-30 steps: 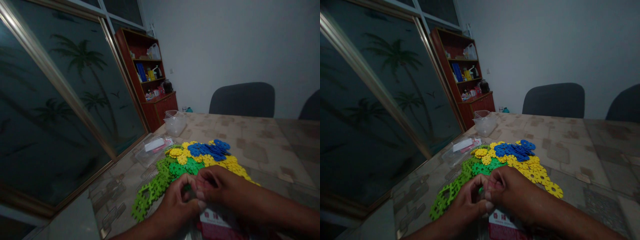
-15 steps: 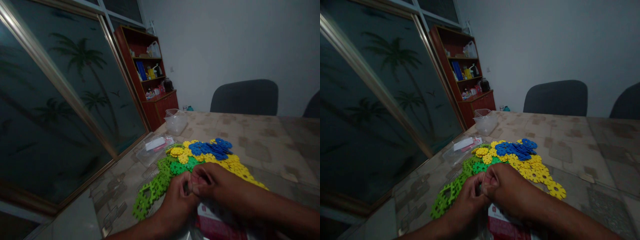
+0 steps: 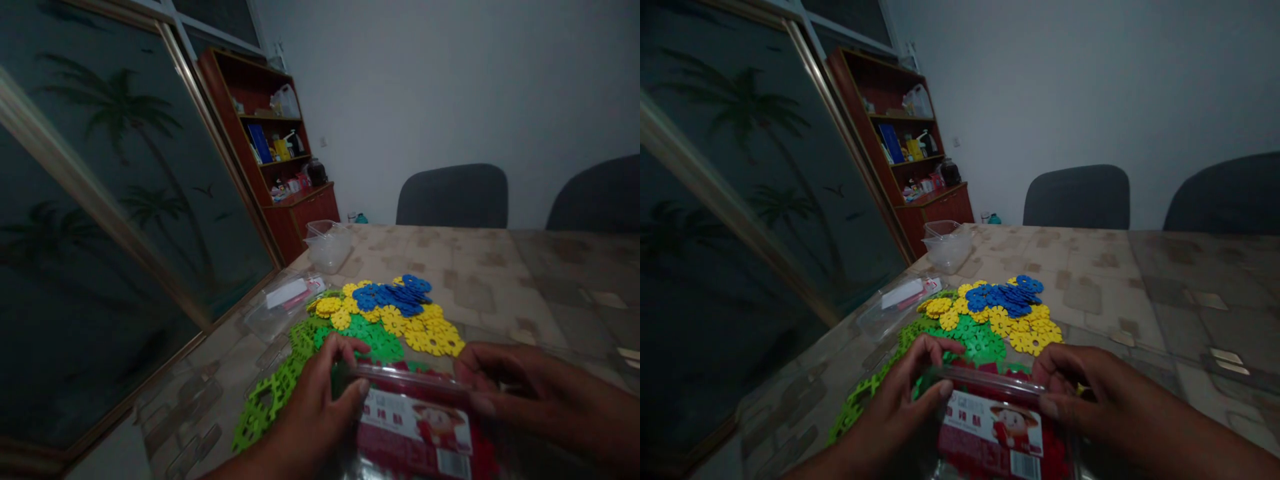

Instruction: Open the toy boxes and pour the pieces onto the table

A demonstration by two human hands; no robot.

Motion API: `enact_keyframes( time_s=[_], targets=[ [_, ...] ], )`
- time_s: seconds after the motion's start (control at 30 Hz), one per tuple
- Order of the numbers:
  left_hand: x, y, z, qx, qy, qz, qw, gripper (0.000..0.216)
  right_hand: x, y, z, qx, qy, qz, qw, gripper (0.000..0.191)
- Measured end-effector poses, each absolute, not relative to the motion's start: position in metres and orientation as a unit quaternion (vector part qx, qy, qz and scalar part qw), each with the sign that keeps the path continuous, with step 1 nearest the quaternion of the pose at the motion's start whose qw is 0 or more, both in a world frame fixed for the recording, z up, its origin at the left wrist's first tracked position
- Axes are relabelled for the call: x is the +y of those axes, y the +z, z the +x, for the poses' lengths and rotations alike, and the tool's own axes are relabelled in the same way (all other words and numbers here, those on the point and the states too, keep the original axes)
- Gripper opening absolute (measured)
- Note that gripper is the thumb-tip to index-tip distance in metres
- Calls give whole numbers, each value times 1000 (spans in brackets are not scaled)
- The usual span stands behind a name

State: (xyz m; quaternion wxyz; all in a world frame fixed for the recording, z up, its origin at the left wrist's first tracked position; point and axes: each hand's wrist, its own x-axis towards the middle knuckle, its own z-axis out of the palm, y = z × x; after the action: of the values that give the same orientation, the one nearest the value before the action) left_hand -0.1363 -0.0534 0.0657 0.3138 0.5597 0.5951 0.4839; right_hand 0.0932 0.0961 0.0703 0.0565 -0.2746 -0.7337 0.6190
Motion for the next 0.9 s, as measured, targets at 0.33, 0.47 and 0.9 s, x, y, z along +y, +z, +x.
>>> enact_keyframes(
  time_s=[0.33, 0.47, 0.9],
  targets=[
    [-14, 108, -101, 577, 223, 766, 175, 14, 81, 59, 99, -638, 735, -208, 94, 50],
    [-11, 109, -101, 596, 209, 747, 204, 12, 78, 44, 109, -615, 749, -226, 96, 50],
    [-4, 105, -89, 617, 172, 722, 261, 5, 58, 46, 94, -627, 731, -193, 187, 45]
  ],
)
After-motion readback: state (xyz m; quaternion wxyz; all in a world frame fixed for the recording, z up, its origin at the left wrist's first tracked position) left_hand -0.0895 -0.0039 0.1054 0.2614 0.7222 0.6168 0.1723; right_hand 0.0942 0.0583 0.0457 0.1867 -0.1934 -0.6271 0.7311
